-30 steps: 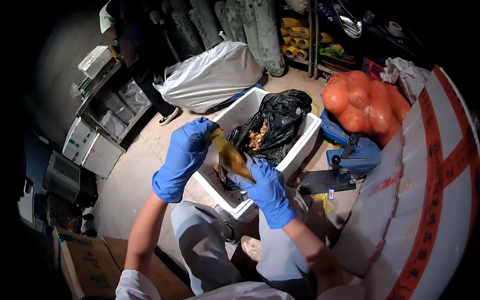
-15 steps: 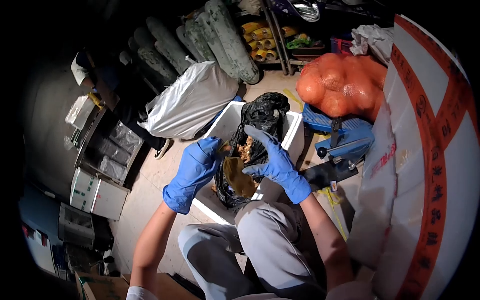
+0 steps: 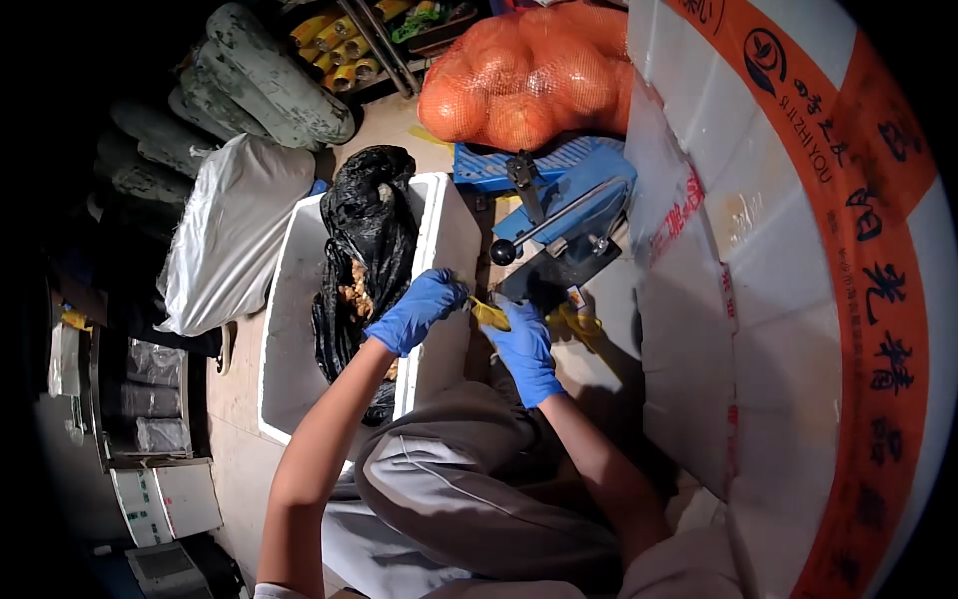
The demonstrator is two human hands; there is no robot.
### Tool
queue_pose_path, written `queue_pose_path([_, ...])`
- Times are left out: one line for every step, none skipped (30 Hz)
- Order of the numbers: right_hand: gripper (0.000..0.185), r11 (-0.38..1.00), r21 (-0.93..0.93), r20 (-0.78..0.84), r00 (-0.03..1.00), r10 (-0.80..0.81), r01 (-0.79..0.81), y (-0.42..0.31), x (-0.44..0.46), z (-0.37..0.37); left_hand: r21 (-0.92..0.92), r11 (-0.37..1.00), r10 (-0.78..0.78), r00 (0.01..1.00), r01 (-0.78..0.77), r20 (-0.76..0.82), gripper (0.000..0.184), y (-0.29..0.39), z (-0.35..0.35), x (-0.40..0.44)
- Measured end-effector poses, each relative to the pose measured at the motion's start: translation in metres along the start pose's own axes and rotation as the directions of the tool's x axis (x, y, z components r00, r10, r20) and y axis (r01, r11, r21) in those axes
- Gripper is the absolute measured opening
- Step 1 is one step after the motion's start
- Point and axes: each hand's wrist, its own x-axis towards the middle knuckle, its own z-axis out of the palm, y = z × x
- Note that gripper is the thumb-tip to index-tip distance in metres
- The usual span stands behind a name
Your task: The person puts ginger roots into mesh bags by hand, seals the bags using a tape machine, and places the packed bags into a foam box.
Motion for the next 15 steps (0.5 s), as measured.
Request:
queue_pose_path([0.043, 0.998, -0.057, -0.056, 0.998, -0.006, 0.003, 0.015, 0.005, 0.006, 0.008, 0.999, -0.036, 0.999, 0.036, 0.006, 0.017, -0.009, 0.006, 0.018])
queue_pose_path([0.044, 0.994, -0.083, -0.080, 0.994, 0.070, -0.077, 0.030, 0.008, 0.009, 0.016, 0.997, -0.072, 0.997, 0.072, 0.012, 0.016, -0.018, 0.012, 0.037])
queue_pose_path([0.045, 0.983, -0.106, -0.105, 0.984, 0.141, -0.152, 0.035, 0.016, 0.010, 0.025, 0.994, -0.108, 0.994, 0.107, 0.018, 0.015, -0.028, 0.018, 0.055])
queue_pose_path([0.047, 0.982, -0.055, -0.164, 0.972, 0.167, -0.178, 0.047, 0.023, 0.015, 0.024, 0.997, -0.072, 0.997, 0.072, -0.001, 0.016, -0.035, 0.025, 0.072])
queue_pose_path([0.047, 0.981, -0.059, -0.166, 0.971, 0.172, -0.184, 0.058, 0.029, 0.022, 0.026, 0.999, -0.036, 0.999, 0.037, -0.023, 0.017, -0.043, 0.030, 0.086])
queue_pose_path([0.042, 0.971, -0.108, -0.243, 0.953, 0.181, -0.212, 0.065, 0.036, 0.027, 0.111, 0.993, 0.042, 0.999, -0.040, -0.012, 0.019, -0.028, 0.031, 0.091])
queue_pose_path([0.037, 0.958, -0.154, -0.319, 0.929, 0.185, -0.243, 0.072, 0.043, 0.032, 0.108, 0.993, 0.042, 0.999, -0.041, -0.004, 0.019, -0.032, 0.037, 0.104])
queue_pose_path([0.032, 0.962, -0.194, -0.395, 0.913, 0.105, -0.194, 0.079, 0.049, 0.037, 0.165, 0.982, 0.103, 0.990, -0.087, -0.092, 0.021, -0.037, 0.045, 0.118])
queue_pose_path([0.032, 0.959, -0.197, -0.396, 0.911, 0.113, -0.204, 0.088, 0.054, 0.045, 0.226, 0.966, 0.165, 0.971, -0.124, -0.174, 0.022, -0.034, 0.050, 0.126])
queue_pose_path([0.037, 0.901, -0.218, -0.390, 0.880, 0.270, -0.374, 0.095, 0.058, 0.054, 0.277, 0.959, 0.102, 0.981, -0.054, -0.163, 0.024, -0.031, 0.053, 0.133])
queue_pose_path([0.043, 0.814, -0.240, -0.387, 0.821, 0.420, -0.529, 0.103, 0.062, 0.064, 0.277, 0.959, 0.096, 0.984, -0.051, -0.152, 0.024, -0.031, 0.054, 0.138])
queue_pose_path([0.037, 0.761, -0.227, -0.380, 0.775, 0.505, -0.607, 0.100, 0.066, 0.066, 0.422, 0.901, 0.183, 0.969, -0.097, -0.167, 0.024, -0.029, 0.055, 0.141])
queue_pose_path([0.037, 0.755, -0.229, -0.380, 0.770, 0.513, -0.615, 0.105, 0.067, 0.073, 0.558, 0.819, 0.270, 0.948, -0.133, -0.170, 0.024, -0.028, 0.055, 0.144])
queue_pose_path([0.032, 0.809, -0.236, -0.530, 0.769, 0.358, -0.539, 0.109, 0.066, 0.080, 0.600, 0.788, 0.281, 0.948, -0.139, -0.149, 0.023, -0.028, 0.054, 0.143])
queue_pose_path([0.028, 0.851, -0.261, -0.656, 0.730, 0.190, -0.456, 0.110, 0.066, 0.083, 0.597, 0.791, 0.272, 0.951, -0.135, -0.145, 0.023, -0.033, 0.056, 0.145])
